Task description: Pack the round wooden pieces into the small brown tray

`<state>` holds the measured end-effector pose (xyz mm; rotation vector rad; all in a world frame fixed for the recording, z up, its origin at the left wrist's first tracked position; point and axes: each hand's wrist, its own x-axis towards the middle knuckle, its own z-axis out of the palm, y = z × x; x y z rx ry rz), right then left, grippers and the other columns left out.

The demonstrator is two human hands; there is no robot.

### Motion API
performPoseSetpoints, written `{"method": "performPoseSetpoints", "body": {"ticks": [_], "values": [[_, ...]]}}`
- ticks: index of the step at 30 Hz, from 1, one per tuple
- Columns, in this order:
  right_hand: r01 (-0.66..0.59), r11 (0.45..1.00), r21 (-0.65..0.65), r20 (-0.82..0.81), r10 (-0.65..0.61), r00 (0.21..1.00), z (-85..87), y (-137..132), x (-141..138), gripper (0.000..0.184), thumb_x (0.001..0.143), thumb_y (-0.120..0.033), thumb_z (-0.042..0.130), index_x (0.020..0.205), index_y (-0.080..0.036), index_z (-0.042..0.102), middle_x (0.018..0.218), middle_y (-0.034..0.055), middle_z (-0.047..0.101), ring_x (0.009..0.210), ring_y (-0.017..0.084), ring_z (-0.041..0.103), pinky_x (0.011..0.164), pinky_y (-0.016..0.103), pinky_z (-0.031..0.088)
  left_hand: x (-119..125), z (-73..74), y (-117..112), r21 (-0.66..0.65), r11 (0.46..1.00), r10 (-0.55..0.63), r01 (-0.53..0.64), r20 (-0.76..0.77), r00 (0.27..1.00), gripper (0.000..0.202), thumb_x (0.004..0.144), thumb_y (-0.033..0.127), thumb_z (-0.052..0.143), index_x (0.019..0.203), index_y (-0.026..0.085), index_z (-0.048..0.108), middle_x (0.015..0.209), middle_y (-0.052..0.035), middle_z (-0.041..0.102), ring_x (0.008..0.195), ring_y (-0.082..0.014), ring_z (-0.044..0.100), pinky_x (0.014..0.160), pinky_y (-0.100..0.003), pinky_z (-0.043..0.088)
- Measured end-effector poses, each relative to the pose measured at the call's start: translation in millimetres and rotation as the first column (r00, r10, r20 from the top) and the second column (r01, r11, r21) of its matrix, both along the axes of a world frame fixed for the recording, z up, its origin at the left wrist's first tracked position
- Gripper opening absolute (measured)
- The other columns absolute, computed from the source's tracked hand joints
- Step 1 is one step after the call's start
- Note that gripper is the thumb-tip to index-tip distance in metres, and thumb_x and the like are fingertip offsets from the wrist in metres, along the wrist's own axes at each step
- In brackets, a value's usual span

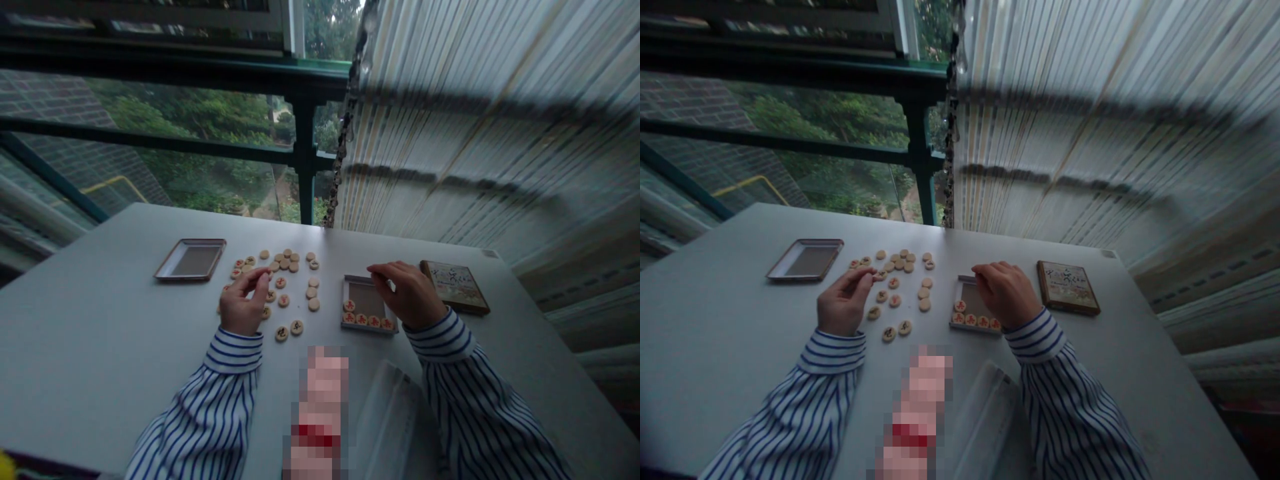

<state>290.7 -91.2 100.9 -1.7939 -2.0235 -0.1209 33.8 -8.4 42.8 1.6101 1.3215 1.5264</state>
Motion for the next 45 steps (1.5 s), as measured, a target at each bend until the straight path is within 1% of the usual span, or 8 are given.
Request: {"method": "performPoseSetpoints", "body": {"ticks": [7, 18, 23, 28, 31, 36, 41, 45], "values": [[-0.042, 0.999, 0.010, -0.008, 0.042, 0.999, -3.0, 0.4, -7.3, 0.022, 0.082, -0.020, 0.043, 0.095, -0.015, 0.060, 0.084, 0.0063, 0.064, 0.079, 0.017, 0.055, 0.073, 0.028, 0.041, -8.1, 6.4, -5.0, -0.005, 1.000, 0.000, 0.000, -0.024, 1.000, 0.024, 0.071, 0.030, 0.055, 0.085, 0.013, 0.064, 0.082, -0.0058, 0.066, 0.072, -0.0154, 0.063, 0.072, -0.029, 0.052], [-0.129, 0.991, 0.018, 0.025, 0.129, 0.991, -7.7, 0.0, -17.9, 0.020, 0.082, -0.020, 0.044, 0.094, -0.016, 0.060, 0.080, 0.0063, 0.063, 0.076, 0.017, 0.055, 0.070, 0.029, 0.042, -29.9, 0.5, -2.6, 0.000, 0.998, 0.066, -0.066, 0.033, 0.997, 0.026, 0.071, 0.032, 0.055, 0.086, 0.012, 0.063, 0.082, -0.0074, 0.067, 0.073, -0.0162, 0.063, 0.072, -0.030, 0.052], [-0.175, 0.985, -0.009, 0.044, 0.175, 0.984, -11.6, 0.6, -30.0, 0.020, 0.082, -0.019, 0.044, 0.095, -0.016, 0.059, 0.086, 0.0067, 0.063, 0.079, 0.017, 0.055, 0.071, 0.029, 0.042, -40.3, -5.6, -3.3, 0.089, 0.995, 0.057, -0.044, -0.147, 0.987, 0.024, 0.072, 0.031, 0.055, 0.086, 0.015, 0.064, 0.082, -0.0050, 0.067, 0.071, -0.0157, 0.063, 0.068, -0.028, 0.052], [-0.202, 0.979, -0.009, 0.066, 0.202, 0.977, -8.5, 5.2, -42.3, 0.020, 0.082, -0.018, 0.045, 0.095, -0.017, 0.059, 0.085, 0.0059, 0.063, 0.079, 0.016, 0.055, 0.072, 0.029, 0.041, -49.7, -16.0, -2.7, 0.203, 0.978, 0.029, 0.051, -0.375, 0.926, 0.021, 0.072, 0.028, 0.054, 0.086, 0.016, 0.063, 0.084, -0.0053, 0.067, 0.078, -0.0171, 0.062, 0.071, -0.030, 0.051], [-0.216, 0.976, -0.013, 0.084, 0.216, 0.973, -0.8, 8.8, -51.7, 0.020, 0.082, -0.019, 0.044, 0.095, -0.017, 0.059, 0.084, 0.0062, 0.063, 0.079, 0.016, 0.054, 0.071, 0.028, 0.040, -50.1, -24.3, -3.5, 0.261, 0.963, 0.046, 0.073, -0.423, 0.905, 0.019, 0.073, 0.028, 0.054, 0.086, 0.015, 0.062, 0.084, -0.0059, 0.066, 0.079, -0.0176, 0.061, 0.074, -0.031, 0.050], [-0.265, 0.963, -0.044, 0.086, 0.268, 0.960, 8.0, 15.2, -73.7, 0.020, 0.083, -0.020, 0.043, 0.095, -0.019, 0.059, 0.085, 0.0052, 0.064, 0.079, 0.016, 0.054, 0.071, 0.028, 0.039, -47.8, -34.9, -4.5, 0.261, 0.959, 0.027, 0.113, -0.479, 0.877, 0.018, 0.073, 0.027, 0.053, 0.085, 0.016, 0.061, 0.082, -0.0057, 0.067, 0.076, -0.0176, 0.062, 0.071, -0.031, 0.050], [-0.277, 0.955, -0.110, 0.101, 0.288, 0.952, 8.0, 19.7, -94.7, 0.021, 0.083, -0.022, 0.043, 0.099, -0.020, 0.057, 0.090, 0.0047, 0.063, 0.084, 0.016, 0.053, 0.073, 0.028, 0.037, -49.3, -42.7, -1.2, 0.320, 0.923, 0.004, 0.213, -0.562, 0.827, 0.019, 0.072, 0.024, 0.054, 0.087, 0.015, 0.061, 0.082, -0.0065, 0.067, 0.078, -0.0182, 0.061, 0.072, -0.031, 0.049], [-0.275, 0.935, -0.225, 0.185, 0.318, 0.930, 1.7, 24.5, -106.4, 0.023, 0.083, -0.028, 0.042, 0.102, -0.022, 0.055, 0.091, 0.0049, 0.062, 0.086, 0.017, 0.052, 0.070, 0.029, 0.035, -50.9, -49.1, 1.3, 0.280, 0.916, -0.065, 0.288, -0.605, 0.794, 0.021, 0.072, 0.022, 0.055, 0.091, 0.014, 0.060, 0.085, -0.0070, 0.066, 0.079, -0.0183, 0.060, 0.073, -0.032, 0.048]]}}
